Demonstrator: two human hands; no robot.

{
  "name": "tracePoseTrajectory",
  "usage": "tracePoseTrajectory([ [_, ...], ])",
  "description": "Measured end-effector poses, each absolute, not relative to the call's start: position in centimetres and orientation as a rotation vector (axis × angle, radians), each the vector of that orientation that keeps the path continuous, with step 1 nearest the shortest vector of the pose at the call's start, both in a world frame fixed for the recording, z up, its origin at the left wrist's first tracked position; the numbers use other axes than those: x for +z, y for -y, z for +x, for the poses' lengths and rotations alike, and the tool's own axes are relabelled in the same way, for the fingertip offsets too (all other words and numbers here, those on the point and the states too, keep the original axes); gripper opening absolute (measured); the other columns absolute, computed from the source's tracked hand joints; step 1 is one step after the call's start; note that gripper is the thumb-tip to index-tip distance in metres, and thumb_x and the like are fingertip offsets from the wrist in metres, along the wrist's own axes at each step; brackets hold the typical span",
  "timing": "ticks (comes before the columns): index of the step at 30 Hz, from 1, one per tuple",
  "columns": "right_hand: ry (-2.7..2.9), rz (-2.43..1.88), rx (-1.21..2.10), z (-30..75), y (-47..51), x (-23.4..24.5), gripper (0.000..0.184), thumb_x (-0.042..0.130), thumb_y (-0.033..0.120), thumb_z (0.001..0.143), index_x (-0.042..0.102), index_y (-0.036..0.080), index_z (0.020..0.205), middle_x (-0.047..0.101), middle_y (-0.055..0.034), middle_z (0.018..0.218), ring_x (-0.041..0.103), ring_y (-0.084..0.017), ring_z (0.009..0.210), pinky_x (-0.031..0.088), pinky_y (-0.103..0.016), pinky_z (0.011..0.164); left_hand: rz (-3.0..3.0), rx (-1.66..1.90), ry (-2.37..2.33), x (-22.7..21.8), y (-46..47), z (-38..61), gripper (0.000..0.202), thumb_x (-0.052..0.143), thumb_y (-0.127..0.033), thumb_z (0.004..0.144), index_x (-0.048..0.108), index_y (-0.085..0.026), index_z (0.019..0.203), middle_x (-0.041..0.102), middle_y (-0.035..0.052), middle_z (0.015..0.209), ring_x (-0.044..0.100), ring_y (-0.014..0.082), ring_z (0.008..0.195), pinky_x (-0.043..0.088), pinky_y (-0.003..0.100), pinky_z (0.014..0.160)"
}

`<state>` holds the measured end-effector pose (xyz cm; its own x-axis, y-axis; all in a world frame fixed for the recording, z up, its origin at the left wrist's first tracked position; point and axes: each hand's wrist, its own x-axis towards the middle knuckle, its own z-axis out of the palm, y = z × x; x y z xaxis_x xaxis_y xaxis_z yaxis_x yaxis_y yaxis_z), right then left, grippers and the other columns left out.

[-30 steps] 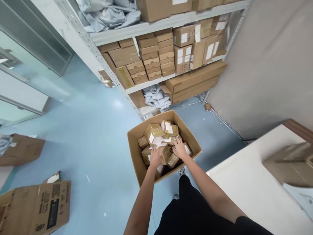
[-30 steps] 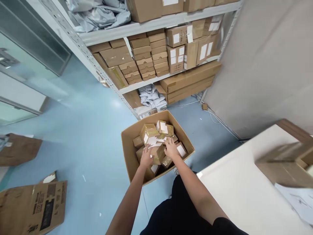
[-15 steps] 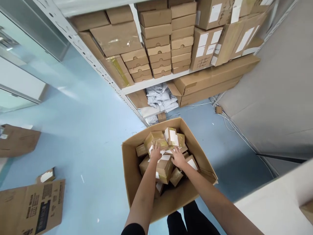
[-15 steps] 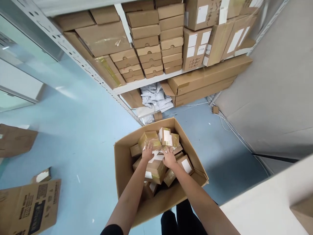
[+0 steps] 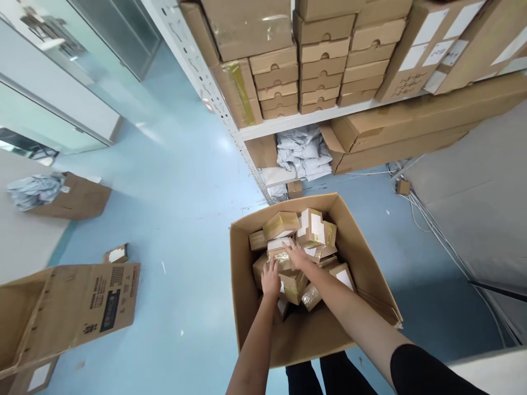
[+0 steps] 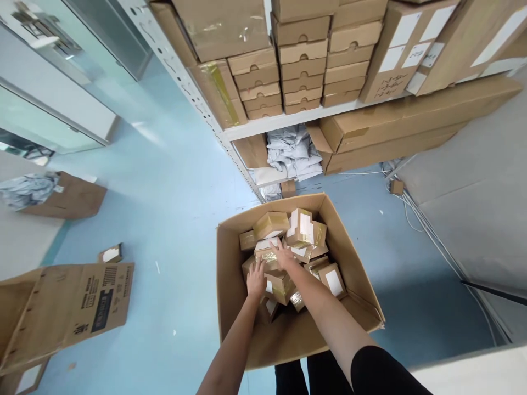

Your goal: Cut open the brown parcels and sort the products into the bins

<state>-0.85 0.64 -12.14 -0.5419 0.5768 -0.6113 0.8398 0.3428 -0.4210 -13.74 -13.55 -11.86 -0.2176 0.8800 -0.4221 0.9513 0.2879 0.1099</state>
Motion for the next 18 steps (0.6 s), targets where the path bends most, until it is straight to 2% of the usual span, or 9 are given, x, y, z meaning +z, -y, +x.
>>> tracePoseTrajectory([
  [3,-2.377,1.31,-0.857,-0.8,1.6,-12.7,0.137,0.088,0.005,0.065,0.008,0.037,0.171,-0.002,-0.0157,0.179,0.026,-0.046,0.157,0.04,-0.054,0.118,1.646,-0.195,-2.194,-12.5,13.3,-13.9,0.086,0.06,-0.007,0.084,0.04,-0.034,0.163,0.027,0.0029,0.177,0.033,0.0376,0.155,0.049,0.053,0.115],
  [5,-2.432,1.318,-0.797,-0.5,2.8,-12.8,0.128,0.082,0.003,0.069,0.012,0.034,0.171,0.006,-0.0163,0.179,0.031,-0.043,0.155,0.042,-0.051,0.117,1.67,-0.138,-2.219,-12.7,12.3,-14.5,0.092,0.062,-0.008,0.083,0.032,-0.033,0.167,0.022,0.0056,0.178,0.027,0.0387,0.159,0.046,0.052,0.116],
  [9,-2.444,1.366,-0.791,-0.5,3.9,-11.6,0.119,0.079,0.004,0.069,0.021,0.03,0.17,0.018,-0.0169,0.176,0.038,-0.039,0.151,0.043,-0.047,0.117,1.742,-0.104,-2.105,-11.6,10.3,-15.9,0.106,0.068,-0.012,0.079,0.019,-0.034,0.17,0.021,0.0083,0.178,0.02,0.0393,0.162,0.042,0.051,0.12],
  [13,-2.488,1.43,-0.791,0.4,5.0,-7.6,0.117,0.078,0.005,0.067,0.025,0.03,0.169,0.022,-0.017,0.173,0.041,-0.039,0.148,0.045,-0.044,0.114,1.766,-0.063,-1.994,-7.6,10.3,-16.5,0.11,0.071,-0.013,0.076,0.017,-0.028,0.17,0.028,0.0129,0.175,0.024,0.0378,0.16,0.042,0.051,0.119],
  [18,-2.568,1.542,-0.81,3.6,7.9,-0.5,0.124,0.085,0.013,0.064,0.023,0.03,0.169,0.022,-0.0163,0.172,0.041,-0.04,0.147,0.043,-0.045,0.117,1.967,0.08,-1.806,0.4,11.7,-16.8,0.114,0.077,-0.014,0.068,0.024,-0.027,0.168,0.033,0.0119,0.172,0.031,0.0353,0.157,0.039,0.049,0.122],
])
